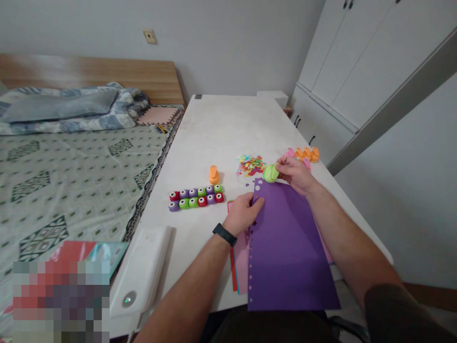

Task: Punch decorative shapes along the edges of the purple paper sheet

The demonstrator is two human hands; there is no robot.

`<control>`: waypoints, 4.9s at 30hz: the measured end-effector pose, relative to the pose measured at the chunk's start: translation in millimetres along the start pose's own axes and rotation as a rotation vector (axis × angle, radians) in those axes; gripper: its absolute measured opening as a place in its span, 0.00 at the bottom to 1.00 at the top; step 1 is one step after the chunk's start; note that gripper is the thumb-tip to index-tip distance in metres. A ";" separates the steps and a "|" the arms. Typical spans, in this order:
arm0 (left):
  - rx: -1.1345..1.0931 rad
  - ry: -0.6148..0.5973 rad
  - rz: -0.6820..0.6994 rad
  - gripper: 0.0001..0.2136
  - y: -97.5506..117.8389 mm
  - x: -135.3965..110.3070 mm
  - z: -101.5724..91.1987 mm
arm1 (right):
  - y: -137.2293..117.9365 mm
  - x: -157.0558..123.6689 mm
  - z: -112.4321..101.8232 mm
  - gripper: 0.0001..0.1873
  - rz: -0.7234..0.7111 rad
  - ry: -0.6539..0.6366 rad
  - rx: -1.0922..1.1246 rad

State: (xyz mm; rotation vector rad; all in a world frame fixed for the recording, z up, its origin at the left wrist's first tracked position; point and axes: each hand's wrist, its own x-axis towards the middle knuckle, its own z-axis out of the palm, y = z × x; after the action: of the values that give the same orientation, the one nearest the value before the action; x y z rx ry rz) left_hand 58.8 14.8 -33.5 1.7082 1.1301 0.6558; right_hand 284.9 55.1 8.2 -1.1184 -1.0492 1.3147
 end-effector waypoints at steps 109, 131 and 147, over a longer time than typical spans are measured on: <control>0.007 0.032 -0.001 0.18 0.9 -1.7 3.1 | 14.1 -10.2 17.6 0.33 0.012 0.007 -0.069; 0.044 0.018 0.016 0.19 -0.3 -1.8 4.1 | 17.3 -7.7 17.0 0.33 0.025 0.040 -0.074; 0.044 0.034 0.018 0.19 0.7 -1.9 3.4 | 17.8 -6.9 12.2 0.33 -0.007 0.033 -0.054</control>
State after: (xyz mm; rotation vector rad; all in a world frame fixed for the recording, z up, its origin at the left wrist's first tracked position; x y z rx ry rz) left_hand 61.0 11.6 -34.0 1.7525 1.1619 0.6776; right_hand 269.8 47.5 -6.9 -1.1715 -1.0690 1.2654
